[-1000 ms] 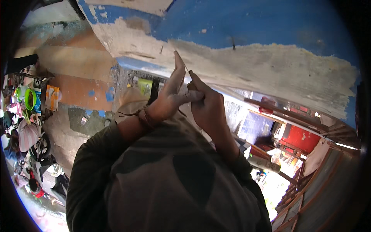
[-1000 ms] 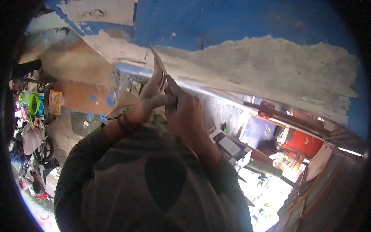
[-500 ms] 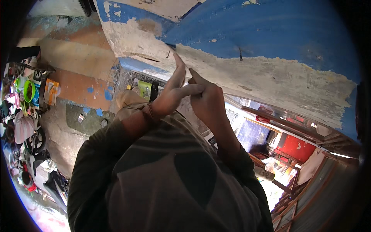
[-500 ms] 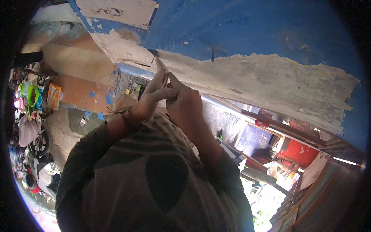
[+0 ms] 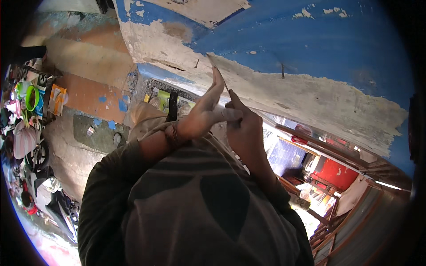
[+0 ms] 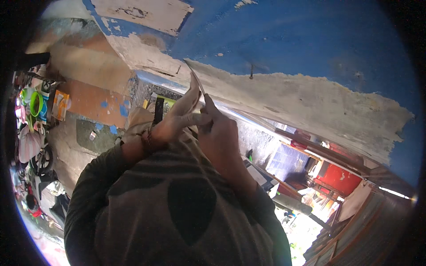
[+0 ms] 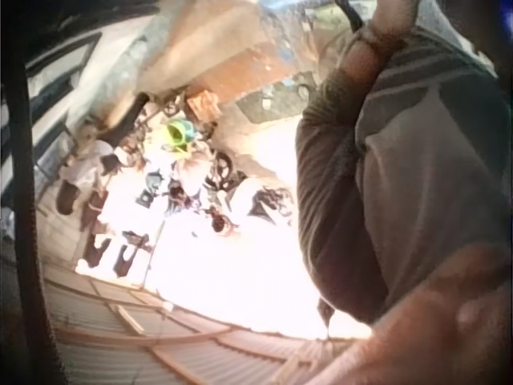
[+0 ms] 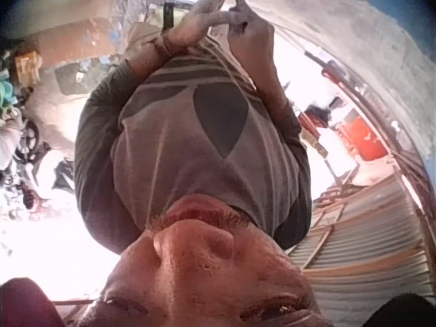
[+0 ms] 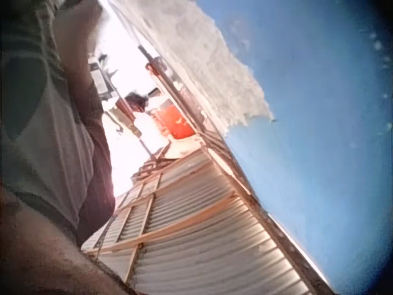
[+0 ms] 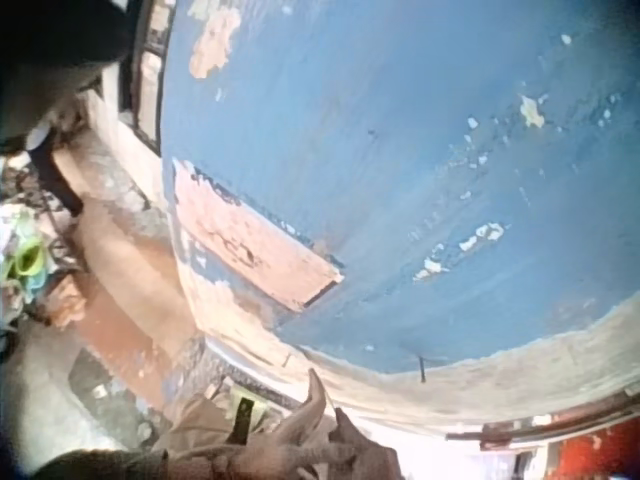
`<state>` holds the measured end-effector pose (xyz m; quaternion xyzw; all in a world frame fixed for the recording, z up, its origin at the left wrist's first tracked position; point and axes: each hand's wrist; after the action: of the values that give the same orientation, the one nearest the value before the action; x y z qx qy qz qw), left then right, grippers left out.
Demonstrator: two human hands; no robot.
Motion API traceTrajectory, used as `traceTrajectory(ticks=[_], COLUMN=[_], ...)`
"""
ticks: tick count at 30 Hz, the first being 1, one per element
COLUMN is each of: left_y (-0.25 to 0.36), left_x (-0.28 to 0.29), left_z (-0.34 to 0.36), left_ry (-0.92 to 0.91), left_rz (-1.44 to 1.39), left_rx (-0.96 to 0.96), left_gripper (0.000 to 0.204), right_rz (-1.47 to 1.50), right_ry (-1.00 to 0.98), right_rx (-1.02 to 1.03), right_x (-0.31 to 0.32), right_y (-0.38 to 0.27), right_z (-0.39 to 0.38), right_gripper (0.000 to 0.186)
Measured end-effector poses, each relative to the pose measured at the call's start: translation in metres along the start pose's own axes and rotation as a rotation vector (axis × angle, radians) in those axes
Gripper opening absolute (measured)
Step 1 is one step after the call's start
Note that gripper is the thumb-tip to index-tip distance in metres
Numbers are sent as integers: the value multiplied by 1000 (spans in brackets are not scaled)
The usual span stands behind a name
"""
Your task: The person scrapes peeling paint from a blue exterior wall using a metal putty knife, moving the blade across the surface to remove loose flakes.
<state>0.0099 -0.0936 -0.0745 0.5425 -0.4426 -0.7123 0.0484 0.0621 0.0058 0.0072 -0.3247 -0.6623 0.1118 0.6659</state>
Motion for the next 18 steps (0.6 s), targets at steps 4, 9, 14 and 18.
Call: traceTrajectory(ticks=[4,9,14,18], left_y=[6,-8,9,1], left_x=[1,11,-7,4], left_z=[-12,2,-10,-7], left_ry=[-14,0,-6,51], left_rz=[52,8,-77,1], left_rx=[35,-18,64,22], left_gripper=[101,102,97,94], right_rz=[19,-60,38,-21], right_ry=[42,67,43,72], right_rx=[93,121,76,77], right_x=[-1,-9,-5,-12], right_y=[8,8,11,11], right_z=[-15,2,-11,-7], right_gripper=[43,39,38,38])
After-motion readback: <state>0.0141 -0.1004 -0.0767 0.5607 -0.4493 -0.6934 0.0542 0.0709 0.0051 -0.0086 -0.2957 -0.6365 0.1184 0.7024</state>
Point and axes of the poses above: each hand's wrist, its own z-axis towards the middle knuckle, its own x-axis out of the back of the hand, y = z × x, and after that the axes turned 8 degrees about y, right-handed
